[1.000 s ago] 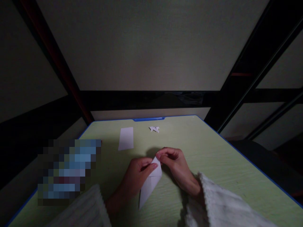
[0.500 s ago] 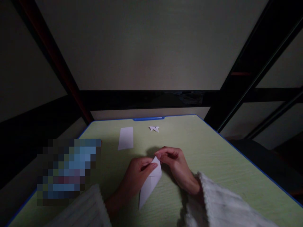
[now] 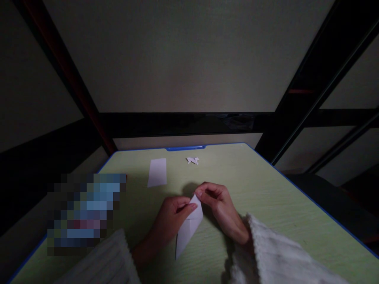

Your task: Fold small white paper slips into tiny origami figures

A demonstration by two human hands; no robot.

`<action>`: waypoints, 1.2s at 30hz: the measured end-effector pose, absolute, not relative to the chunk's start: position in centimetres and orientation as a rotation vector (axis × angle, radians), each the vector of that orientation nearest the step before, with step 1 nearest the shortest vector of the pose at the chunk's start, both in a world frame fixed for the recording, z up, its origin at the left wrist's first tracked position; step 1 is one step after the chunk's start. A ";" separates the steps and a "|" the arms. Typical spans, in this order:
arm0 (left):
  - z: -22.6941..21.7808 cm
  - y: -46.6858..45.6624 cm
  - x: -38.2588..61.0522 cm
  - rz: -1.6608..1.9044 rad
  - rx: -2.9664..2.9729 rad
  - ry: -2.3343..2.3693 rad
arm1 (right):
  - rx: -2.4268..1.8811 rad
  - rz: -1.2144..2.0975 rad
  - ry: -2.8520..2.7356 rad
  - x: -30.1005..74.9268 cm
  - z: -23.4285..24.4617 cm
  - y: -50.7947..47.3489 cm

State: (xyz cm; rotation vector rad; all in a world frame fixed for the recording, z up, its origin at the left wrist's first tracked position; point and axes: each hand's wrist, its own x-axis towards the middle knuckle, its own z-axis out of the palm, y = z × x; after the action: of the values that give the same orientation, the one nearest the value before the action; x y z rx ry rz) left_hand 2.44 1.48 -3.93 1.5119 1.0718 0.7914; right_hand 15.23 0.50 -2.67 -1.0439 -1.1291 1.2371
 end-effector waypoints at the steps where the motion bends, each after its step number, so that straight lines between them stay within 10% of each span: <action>1: -3.9 1.5 2.4 0.803 1.497 1.073 | -1.035 1.259 -1.107 15.2 -2.8 0.6; 36: -3.4 2.3 1.3 1.220 1.159 1.103 | -1.082 1.084 -1.516 16.0 -3.2 0.8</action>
State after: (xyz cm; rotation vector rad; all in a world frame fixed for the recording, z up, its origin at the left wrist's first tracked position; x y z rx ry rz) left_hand 1.32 2.31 -3.38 1.1593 1.1034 1.2203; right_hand 15.95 0.81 -3.18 -1.0817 -1.5162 1.0837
